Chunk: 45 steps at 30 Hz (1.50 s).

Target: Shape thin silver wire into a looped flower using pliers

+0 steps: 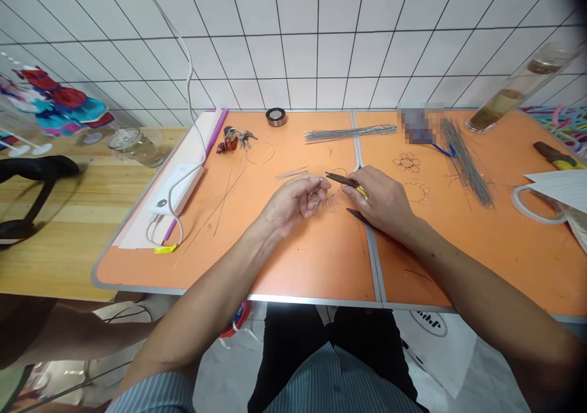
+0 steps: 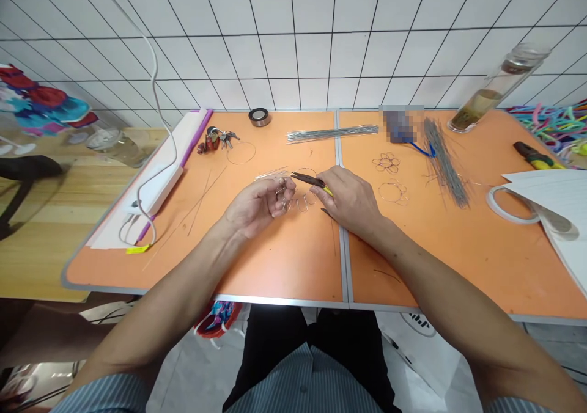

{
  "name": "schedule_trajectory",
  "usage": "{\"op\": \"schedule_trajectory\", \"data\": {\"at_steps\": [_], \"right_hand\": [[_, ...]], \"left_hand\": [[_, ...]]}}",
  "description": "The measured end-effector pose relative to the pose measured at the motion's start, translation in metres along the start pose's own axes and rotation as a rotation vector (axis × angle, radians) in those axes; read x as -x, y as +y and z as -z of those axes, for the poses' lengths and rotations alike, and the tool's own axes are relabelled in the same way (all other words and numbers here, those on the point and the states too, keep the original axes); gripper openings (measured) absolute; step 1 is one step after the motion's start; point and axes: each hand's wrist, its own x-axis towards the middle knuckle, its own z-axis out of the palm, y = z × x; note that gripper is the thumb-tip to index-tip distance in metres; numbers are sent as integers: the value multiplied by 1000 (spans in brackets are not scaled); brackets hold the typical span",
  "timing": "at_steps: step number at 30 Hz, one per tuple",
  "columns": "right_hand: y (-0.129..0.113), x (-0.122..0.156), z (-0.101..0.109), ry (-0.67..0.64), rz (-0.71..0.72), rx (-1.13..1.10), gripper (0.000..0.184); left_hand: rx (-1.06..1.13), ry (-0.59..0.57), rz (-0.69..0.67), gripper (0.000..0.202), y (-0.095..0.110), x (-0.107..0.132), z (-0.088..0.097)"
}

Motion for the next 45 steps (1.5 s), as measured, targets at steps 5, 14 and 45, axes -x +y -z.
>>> {"op": "schedule_trajectory", "data": {"at_steps": [5,14,45], "right_hand": [[0,0,-1,38,42,16,21],[0,1,-2,159,166,99,18],[-1,7,-13,105,139,53,25]], "left_hand": [[66,-13,38,18,0,-2,3],[67,-21,24,19,-2,-4,5],[21,-15,51,21,-3,-3,1]]}}
